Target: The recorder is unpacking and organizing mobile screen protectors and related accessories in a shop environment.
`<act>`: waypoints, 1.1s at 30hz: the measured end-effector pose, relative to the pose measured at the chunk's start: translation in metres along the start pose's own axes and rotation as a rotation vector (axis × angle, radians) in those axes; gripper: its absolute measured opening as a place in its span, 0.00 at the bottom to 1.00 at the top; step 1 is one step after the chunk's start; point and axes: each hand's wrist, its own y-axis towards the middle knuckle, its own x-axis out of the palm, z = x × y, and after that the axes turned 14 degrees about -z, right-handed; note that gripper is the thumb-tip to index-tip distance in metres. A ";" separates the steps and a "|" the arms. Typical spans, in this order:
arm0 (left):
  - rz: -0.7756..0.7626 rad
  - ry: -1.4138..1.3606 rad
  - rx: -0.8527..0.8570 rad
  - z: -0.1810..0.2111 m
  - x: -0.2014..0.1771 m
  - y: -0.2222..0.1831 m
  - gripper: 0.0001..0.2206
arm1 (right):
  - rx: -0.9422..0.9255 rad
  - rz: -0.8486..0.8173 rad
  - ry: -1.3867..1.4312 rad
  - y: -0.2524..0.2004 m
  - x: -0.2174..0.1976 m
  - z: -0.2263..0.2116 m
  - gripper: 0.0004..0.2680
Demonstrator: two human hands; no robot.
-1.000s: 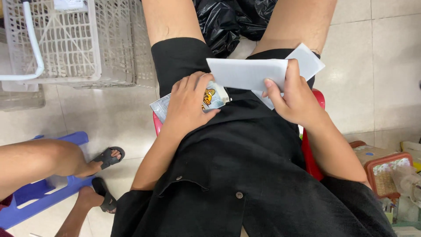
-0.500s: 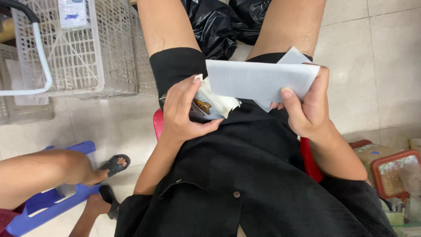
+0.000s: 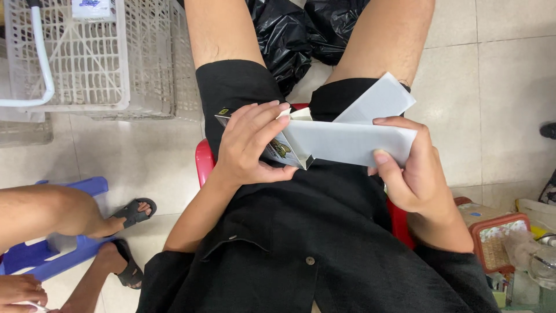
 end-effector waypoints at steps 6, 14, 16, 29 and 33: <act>0.014 0.032 -0.013 0.001 -0.001 0.000 0.36 | -0.033 0.223 0.265 -0.013 0.000 0.000 0.13; 0.020 0.000 -0.006 -0.002 0.001 0.000 0.36 | 0.040 0.126 0.012 -0.020 -0.010 -0.013 0.13; 0.036 -0.010 -0.001 -0.001 0.001 0.001 0.36 | 0.050 0.122 0.027 -0.022 -0.008 -0.016 0.13; -0.016 -0.038 -0.036 0.005 0.001 0.001 0.38 | -0.054 0.177 -0.071 -0.027 0.004 -0.009 0.14; -0.014 -0.042 -0.026 0.004 0.000 0.002 0.40 | -0.002 0.165 -0.309 -0.025 -0.003 -0.020 0.13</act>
